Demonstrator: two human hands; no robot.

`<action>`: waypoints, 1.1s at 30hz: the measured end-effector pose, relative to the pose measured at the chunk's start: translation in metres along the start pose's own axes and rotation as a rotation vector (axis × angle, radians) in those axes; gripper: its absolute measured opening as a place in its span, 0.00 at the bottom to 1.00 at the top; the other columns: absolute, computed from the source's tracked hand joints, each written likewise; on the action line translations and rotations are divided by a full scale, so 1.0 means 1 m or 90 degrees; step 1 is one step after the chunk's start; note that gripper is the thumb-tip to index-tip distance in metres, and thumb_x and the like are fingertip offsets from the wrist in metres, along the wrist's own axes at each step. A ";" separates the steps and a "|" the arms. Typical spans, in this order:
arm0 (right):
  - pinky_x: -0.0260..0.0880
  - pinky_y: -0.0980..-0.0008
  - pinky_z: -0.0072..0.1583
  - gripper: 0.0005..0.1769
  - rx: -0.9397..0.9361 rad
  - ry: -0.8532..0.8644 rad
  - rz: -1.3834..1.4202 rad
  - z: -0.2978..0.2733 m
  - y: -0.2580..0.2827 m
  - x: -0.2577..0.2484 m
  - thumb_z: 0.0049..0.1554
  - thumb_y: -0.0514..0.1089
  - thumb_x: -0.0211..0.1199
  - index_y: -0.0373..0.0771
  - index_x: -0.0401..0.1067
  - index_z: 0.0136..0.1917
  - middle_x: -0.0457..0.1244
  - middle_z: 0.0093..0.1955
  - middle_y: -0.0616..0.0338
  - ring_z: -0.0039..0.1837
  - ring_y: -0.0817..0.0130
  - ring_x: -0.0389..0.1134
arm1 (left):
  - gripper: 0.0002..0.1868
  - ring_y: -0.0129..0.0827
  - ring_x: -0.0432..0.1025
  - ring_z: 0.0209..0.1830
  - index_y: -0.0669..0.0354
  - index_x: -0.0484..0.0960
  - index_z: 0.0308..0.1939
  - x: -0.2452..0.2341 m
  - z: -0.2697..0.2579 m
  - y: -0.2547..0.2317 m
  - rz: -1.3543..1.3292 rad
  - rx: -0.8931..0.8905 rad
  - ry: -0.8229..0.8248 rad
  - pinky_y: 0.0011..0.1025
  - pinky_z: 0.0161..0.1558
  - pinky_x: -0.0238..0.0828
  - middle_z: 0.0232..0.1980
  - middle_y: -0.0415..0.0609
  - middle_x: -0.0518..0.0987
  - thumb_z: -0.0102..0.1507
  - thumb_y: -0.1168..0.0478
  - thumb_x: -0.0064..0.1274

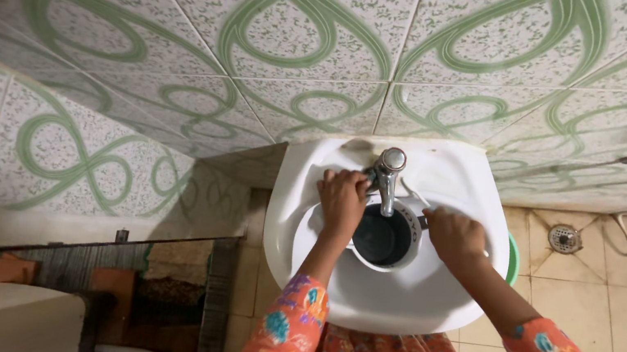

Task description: The person washes a white cup and a toothbrush in a sink. They use a sponge to scrub the cup and rinse it under running water, then rinse the toothbrush and place it in the cup.

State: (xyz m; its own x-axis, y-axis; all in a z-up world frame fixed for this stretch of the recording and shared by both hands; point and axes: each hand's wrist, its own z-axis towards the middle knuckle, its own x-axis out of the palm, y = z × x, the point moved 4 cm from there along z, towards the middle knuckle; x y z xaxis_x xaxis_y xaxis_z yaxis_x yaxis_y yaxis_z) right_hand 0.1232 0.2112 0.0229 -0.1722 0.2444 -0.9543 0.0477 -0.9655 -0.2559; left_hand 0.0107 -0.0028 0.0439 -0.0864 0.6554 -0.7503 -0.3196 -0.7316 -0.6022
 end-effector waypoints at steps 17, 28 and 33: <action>0.64 0.61 0.30 0.24 0.044 -0.189 -0.053 0.002 0.018 -0.025 0.65 0.57 0.57 0.47 0.67 0.30 0.60 0.25 0.64 0.28 0.65 0.65 | 0.05 0.48 0.70 0.51 0.51 0.83 0.38 0.004 0.002 -0.003 -0.005 -0.020 -0.022 0.52 0.54 0.61 0.42 0.45 0.82 0.62 0.57 0.59; 0.61 0.63 0.31 0.23 0.097 -0.193 -0.080 0.011 0.040 -0.018 0.63 0.58 0.60 0.50 0.65 0.30 0.57 0.29 0.65 0.29 0.66 0.63 | 0.04 0.53 0.70 0.55 0.53 0.83 0.37 0.018 0.018 0.004 0.048 0.014 -0.072 0.54 0.59 0.59 0.43 0.49 0.82 0.60 0.59 0.58; 0.59 0.64 0.32 0.25 0.053 -0.283 -0.136 0.000 0.039 -0.044 0.65 0.55 0.63 0.49 0.63 0.29 0.55 0.30 0.65 0.30 0.68 0.60 | 0.05 0.47 0.69 0.48 0.51 0.82 0.36 0.003 0.002 -0.006 0.001 -0.016 -0.038 0.50 0.52 0.60 0.40 0.45 0.81 0.62 0.57 0.60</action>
State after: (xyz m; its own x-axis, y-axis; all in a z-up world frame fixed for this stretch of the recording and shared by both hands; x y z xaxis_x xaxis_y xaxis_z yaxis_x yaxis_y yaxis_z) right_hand 0.1329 0.1625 0.0545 -0.5728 0.3932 -0.7193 -0.1101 -0.9064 -0.4078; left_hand 0.0103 0.0035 0.0460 -0.1439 0.6637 -0.7340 -0.2952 -0.7368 -0.6083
